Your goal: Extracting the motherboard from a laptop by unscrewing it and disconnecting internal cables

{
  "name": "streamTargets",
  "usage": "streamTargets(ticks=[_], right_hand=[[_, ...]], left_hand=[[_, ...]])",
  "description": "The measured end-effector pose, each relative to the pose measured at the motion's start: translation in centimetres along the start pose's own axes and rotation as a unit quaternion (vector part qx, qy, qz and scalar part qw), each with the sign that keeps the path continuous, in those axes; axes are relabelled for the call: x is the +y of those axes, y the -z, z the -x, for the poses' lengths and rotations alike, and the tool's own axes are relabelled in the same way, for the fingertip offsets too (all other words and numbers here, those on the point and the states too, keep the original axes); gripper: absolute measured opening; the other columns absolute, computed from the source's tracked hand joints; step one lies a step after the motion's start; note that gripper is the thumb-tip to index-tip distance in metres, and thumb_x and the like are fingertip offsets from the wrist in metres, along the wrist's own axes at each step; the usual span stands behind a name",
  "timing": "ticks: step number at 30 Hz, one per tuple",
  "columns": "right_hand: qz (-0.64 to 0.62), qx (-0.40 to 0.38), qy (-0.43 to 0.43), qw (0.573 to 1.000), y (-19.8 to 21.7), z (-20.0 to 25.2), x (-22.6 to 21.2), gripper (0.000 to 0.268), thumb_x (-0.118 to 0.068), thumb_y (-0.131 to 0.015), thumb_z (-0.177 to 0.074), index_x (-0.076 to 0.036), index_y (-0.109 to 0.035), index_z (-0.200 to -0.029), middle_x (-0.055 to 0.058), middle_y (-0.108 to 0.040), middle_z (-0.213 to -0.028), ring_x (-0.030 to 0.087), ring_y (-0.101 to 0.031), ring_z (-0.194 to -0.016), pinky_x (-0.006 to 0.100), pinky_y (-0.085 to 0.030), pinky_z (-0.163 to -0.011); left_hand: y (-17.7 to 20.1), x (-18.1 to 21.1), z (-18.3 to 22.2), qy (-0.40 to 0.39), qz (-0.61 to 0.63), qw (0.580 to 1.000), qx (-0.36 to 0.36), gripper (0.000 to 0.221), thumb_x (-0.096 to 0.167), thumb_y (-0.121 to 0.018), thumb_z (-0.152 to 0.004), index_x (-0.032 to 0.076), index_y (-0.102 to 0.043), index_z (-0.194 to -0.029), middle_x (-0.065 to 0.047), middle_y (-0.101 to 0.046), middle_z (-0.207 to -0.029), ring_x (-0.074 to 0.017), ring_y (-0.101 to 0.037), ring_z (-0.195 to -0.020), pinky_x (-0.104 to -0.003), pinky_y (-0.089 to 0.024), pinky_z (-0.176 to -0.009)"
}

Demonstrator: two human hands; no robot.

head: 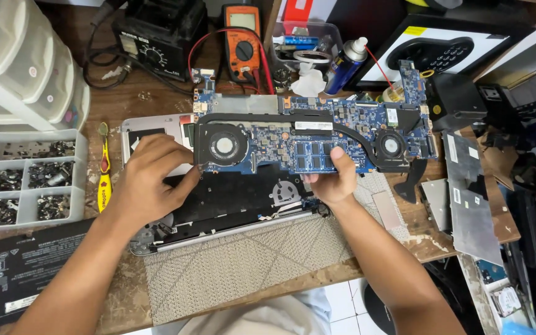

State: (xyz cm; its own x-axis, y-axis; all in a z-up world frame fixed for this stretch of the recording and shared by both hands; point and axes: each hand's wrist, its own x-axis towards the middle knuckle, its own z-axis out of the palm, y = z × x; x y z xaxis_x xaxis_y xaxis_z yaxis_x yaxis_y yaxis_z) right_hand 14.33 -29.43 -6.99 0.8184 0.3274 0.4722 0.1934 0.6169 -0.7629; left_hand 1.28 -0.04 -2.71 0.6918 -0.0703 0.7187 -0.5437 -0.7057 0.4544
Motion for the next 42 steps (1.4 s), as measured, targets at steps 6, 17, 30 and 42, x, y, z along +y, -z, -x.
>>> streamTargets(ticks=[6, 17, 30, 42], right_hand=[[0.01, -0.017, 0.005, 1.0, 1.3, 0.2, 0.8, 0.046, -0.034, -0.039, -0.09, -0.002, -0.066, -0.069, 0.006, -0.047, -0.036, 0.02, -0.058, -0.038, 0.024, -0.058, -0.045], [-0.055, 0.147, 0.105, 0.982, -4.2, -0.6, -5.2, 0.057, -0.023, -0.055, -0.077, 0.001, -0.049, -0.128, 0.013, -0.057, -0.091, 0.026, -0.061, -0.085, 0.041, -0.053, -0.101], [0.111, 0.223, -0.046, 0.967, -1.9, 8.5, -11.2, 0.044, -0.033, -0.054, -0.097, 0.002, -0.059, -0.071, 0.012, -0.053, -0.049, 0.023, -0.048, -0.038, 0.031, -0.046, -0.04], [0.159, 0.331, -0.1, 0.925, 1.9, 12.3, -13.2, 0.043, -0.032, -0.058, -0.099, 0.0, -0.06, -0.069, 0.012, -0.061, -0.056, 0.022, -0.052, -0.043, 0.033, -0.048, -0.045]], left_hand=[[-0.4, -0.7, 0.5, 0.009, 0.008, 1.0, -0.01, 0.014, -0.001, -0.084, -0.078, 0.005, -0.076, -0.087, -0.008, -0.071, -0.076, -0.0301, -0.073, -0.082, -0.049, -0.053, -0.097], [0.7, 1.6, -1.1, 0.011, 0.031, 0.999, -0.028, 0.011, -0.004, -0.08, -0.081, 0.003, -0.077, -0.089, -0.01, -0.072, -0.075, -0.0313, -0.073, -0.08, -0.048, -0.053, -0.095], [0.1, 1.9, -1.1, -0.014, 0.061, 0.993, -0.095, 0.002, -0.001, -0.074, -0.092, 0.0, -0.074, -0.093, -0.011, -0.074, -0.09, -0.0231, -0.067, -0.078, -0.036, -0.052, -0.08], [0.0, 2.4, 0.2, 0.062, -0.045, 0.987, -0.141, 0.005, 0.003, -0.074, -0.107, 0.002, -0.078, -0.105, -0.01, -0.075, -0.099, -0.024, -0.069, -0.095, -0.037, -0.055, -0.094]])
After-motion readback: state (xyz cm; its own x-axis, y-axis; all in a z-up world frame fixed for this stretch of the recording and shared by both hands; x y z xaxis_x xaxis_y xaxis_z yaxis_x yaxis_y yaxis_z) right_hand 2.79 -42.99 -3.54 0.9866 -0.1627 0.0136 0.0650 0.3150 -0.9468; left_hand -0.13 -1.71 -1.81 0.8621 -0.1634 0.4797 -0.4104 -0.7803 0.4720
